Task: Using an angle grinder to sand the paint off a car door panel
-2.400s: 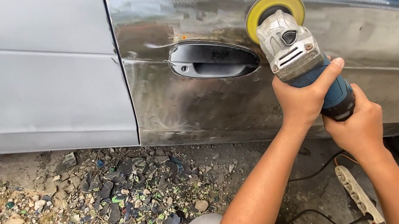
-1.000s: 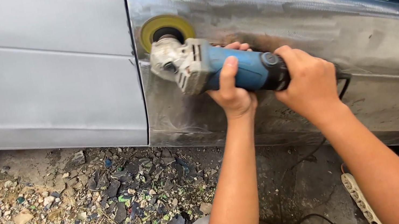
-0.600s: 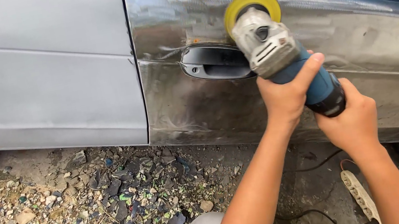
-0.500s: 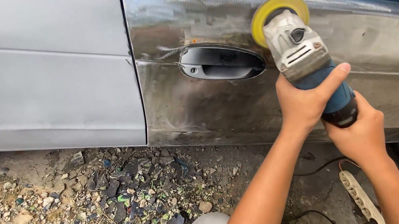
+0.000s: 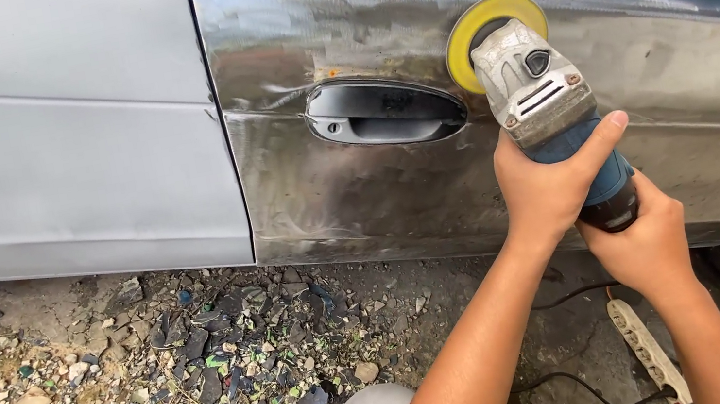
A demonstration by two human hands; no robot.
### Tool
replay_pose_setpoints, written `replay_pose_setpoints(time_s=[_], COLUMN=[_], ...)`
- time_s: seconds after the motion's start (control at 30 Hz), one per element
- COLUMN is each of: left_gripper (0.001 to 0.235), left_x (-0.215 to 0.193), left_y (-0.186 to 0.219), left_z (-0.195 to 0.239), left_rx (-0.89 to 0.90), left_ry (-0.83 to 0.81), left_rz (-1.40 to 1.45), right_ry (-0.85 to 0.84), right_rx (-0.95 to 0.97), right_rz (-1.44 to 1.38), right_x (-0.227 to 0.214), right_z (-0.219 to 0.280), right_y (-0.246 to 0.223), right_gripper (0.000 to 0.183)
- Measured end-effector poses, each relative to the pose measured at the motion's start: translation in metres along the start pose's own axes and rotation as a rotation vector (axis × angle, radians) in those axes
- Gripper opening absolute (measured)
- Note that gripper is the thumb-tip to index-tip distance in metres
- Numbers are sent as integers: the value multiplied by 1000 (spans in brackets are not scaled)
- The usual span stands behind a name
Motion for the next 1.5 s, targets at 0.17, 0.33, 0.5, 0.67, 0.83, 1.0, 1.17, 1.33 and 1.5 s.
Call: replay_pose_setpoints(time_s=[0.17, 0.33, 0.5, 0.67, 0.83, 1.0, 1.17, 1.33, 1.5], left_gripper=[34, 26, 24, 20, 19, 18, 17, 29, 23], left_x=[1, -2, -7, -13, -17, -22, -16, -3, -6], left_y=[-8, -13, -11, -7, 1, 7, 6, -18, -12], left_z=[-2, -5, -11, -16, -19, -27, -20, -10, -14], left_rx=[17, 25, 68, 69, 79, 138, 105, 22, 36], left_ry=[1, 43, 51, 59, 50, 59, 53, 14, 5], left_rz=[60, 133, 151, 194, 236, 274, 235, 97, 179], right_ry=[6, 23, 38, 44, 54, 70, 76, 80, 100], right_rx=[-35, -49, -97, -130, -158, -206, -184, -61, -97], right_rz=[30, 69, 82, 99, 102, 112, 118, 119, 119], right_x=[-4, -5, -1, 2, 3, 6, 0, -5, -3], right_z=[-2, -3, -8, -14, -16, -23, -17, -6, -8], right_y=[-1, -6, -10, -19, -29, -39, -32, -3, -11], right_gripper=[30, 34, 32, 25, 24, 25, 29, 26, 29])
Point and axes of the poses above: each hand's wrist, its own z-axis away from the middle knuckle, its own x-axis out of the palm, y = z × x, the point moved 6 cm from there along -z, towards the middle knuckle, and after that the axes turned 15 degrees about z, right-handed, at the moved point
